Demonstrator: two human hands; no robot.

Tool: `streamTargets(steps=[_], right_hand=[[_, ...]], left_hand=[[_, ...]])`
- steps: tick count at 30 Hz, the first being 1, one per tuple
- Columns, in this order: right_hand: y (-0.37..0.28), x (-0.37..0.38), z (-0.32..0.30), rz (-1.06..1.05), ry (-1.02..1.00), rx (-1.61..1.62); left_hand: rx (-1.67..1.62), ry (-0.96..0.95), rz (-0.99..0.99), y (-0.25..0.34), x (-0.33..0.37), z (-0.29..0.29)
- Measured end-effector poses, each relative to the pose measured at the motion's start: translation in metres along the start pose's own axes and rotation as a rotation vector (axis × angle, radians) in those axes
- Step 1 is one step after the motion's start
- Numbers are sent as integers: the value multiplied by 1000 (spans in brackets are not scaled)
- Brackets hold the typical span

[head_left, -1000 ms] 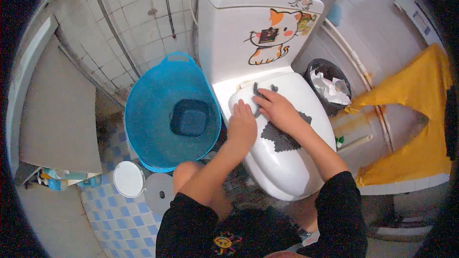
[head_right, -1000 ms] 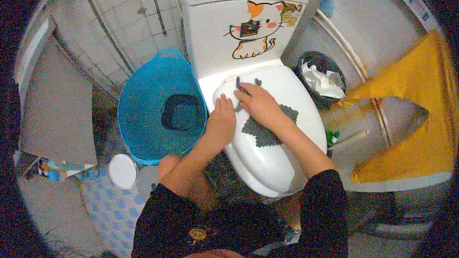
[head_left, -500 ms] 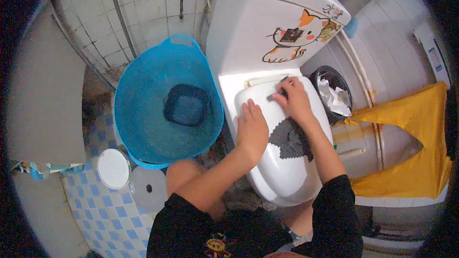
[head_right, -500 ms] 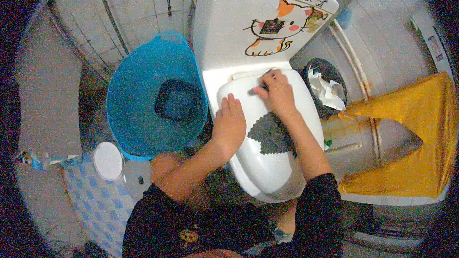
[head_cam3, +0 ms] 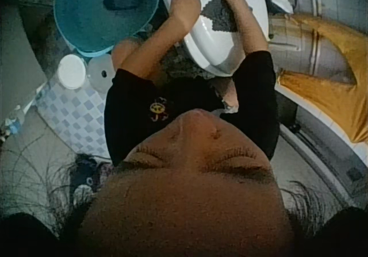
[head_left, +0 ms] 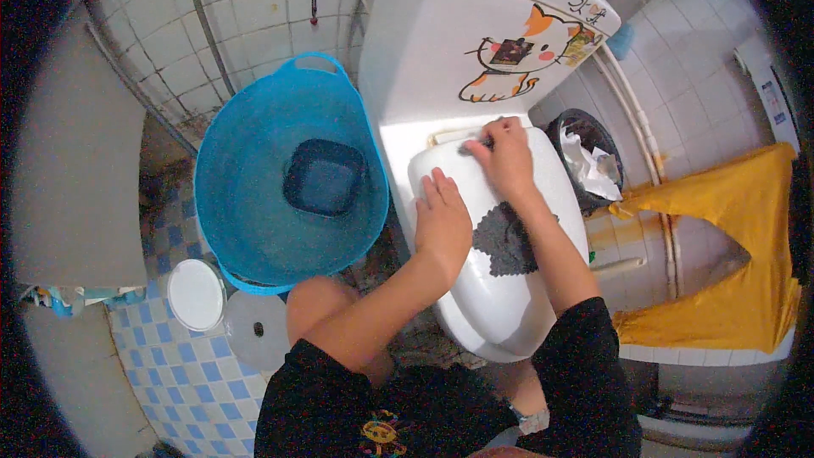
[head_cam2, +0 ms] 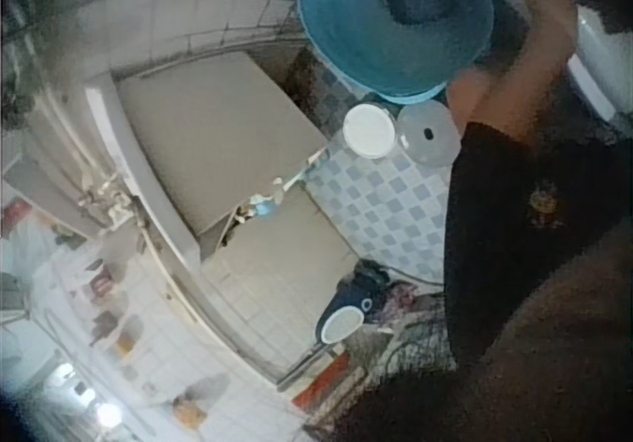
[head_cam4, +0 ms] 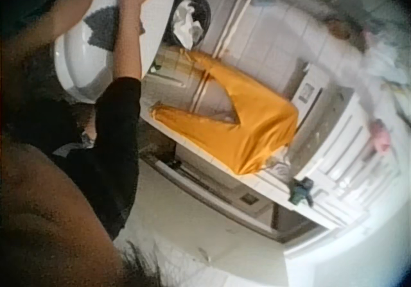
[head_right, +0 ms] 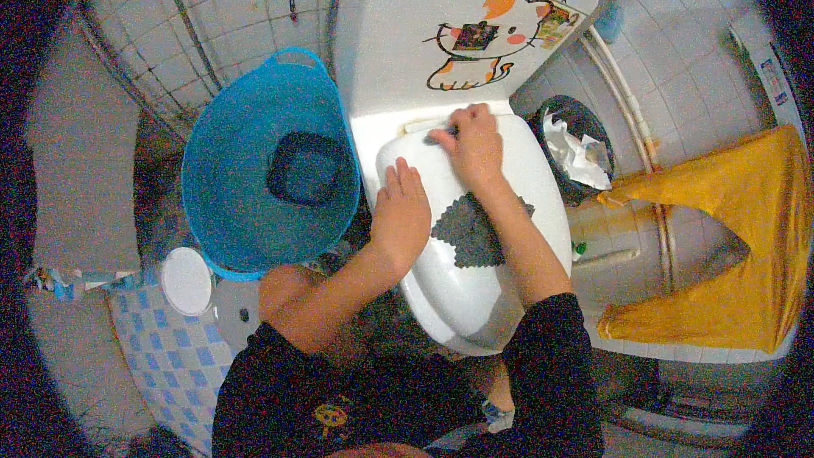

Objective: The person cleans the toilet tank and surrounding fixtures by hand using a cloth dampened in a bucket of water.

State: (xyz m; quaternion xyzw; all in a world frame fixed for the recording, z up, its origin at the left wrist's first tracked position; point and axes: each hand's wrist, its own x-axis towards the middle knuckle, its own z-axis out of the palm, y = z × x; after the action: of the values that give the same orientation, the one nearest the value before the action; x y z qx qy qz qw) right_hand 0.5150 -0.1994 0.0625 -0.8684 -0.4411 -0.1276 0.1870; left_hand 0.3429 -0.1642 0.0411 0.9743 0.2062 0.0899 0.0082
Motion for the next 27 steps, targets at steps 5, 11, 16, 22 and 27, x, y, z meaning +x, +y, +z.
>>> streamTargets(steps=[5, 11, 16, 22, 27], right_hand=[[5, 13, -9, 69, -90, -11], [-21, 3, 1, -84, -11, 79], [16, 18, -13, 147, -47, -22], [-15, 7, 0, -88, -58, 68], [15, 8, -1, 102, 2, -85]], left_hand=[[-64, -27, -24, 1, 2, -2], [32, 14, -23, 1, -1, 7], [-66, 17, -29, 5, 2, 0], [-38, 55, -67, 4, 0, 4], [-63, 45, -84, 19, -2, 7]])
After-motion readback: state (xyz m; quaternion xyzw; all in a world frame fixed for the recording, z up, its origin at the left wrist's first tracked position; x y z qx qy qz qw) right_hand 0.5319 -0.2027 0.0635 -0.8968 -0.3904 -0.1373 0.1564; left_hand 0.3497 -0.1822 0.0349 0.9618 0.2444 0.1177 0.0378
